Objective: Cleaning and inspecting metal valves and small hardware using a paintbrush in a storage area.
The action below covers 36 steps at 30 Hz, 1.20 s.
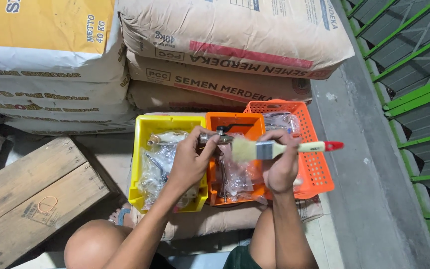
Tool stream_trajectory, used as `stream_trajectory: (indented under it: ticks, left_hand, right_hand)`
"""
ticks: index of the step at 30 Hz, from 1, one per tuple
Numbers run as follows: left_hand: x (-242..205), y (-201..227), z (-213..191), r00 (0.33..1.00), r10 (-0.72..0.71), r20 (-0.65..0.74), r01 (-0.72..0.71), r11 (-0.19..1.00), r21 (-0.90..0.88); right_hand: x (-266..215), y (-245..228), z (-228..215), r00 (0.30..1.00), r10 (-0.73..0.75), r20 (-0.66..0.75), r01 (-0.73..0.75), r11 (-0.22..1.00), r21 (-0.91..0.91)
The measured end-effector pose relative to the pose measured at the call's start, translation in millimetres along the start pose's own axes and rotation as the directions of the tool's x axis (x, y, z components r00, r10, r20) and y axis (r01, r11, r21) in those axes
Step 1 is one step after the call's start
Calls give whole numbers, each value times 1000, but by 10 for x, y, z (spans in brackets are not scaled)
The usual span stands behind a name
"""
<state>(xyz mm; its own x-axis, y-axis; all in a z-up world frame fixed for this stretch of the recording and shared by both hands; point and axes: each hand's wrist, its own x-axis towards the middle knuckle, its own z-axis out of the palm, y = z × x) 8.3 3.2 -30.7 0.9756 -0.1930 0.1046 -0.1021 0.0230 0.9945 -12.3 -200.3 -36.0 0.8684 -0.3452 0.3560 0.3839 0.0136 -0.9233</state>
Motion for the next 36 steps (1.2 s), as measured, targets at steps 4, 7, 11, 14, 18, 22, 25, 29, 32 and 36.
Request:
stream_trajectory:
  ticks: [4, 7, 11, 14, 18, 22, 25, 29, 32, 36]
  left_hand:
    - [40, 4, -19, 998, 66, 15, -66, 997, 41]
    - [82, -8, -114, 996, 88, -26, -88, 996, -27]
    - [91, 237, -387, 947, 81, -310, -125, 984, -125]
    - [86, 277, -491, 929, 51, -367, -164, 945, -283]
    - [26, 252, -468, 929, 49, -367, -170, 937, -306]
    - [28, 58, -451, 935, 66, -349, -141, 970, -196]
    - [12, -23, -401, 964, 95, -247, -137, 978, -159]
    - [-33, -133, -108, 980, 194, -32, -196, 973, -121]
    - [-166, -68, 115, 961, 264, 79, -264, 964, -4]
    - [-358, 155, 236, 884, 337, 323, -443, 826, 350]
  right_hand:
    - [-68, -4, 52, 978, -35, 204, 78, 975, -207]
    - [-28, 100, -49, 987, -117, 110, 145, 947, -286]
    - [-105, -197, 222, 980, 84, 181, -10, 927, -374]
    - [-188, -243, 513, 870, 288, 400, -131, 917, -376]
    - [-177, -609, 838, 735, 459, 499, -138, 822, -553]
    - [-100, -413, 631, 827, 414, 380, -44, 722, -691]
    - [-98, -502, 387, 763, 422, 490, -248, 891, -380]
    - [-226, -400, 191, 832, 348, 433, -316, 937, -147]
    - [-310, -356, 135, 882, 357, 307, -374, 928, -5]
    - [-367, -207, 4, 920, 367, 138, -384, 915, 125]
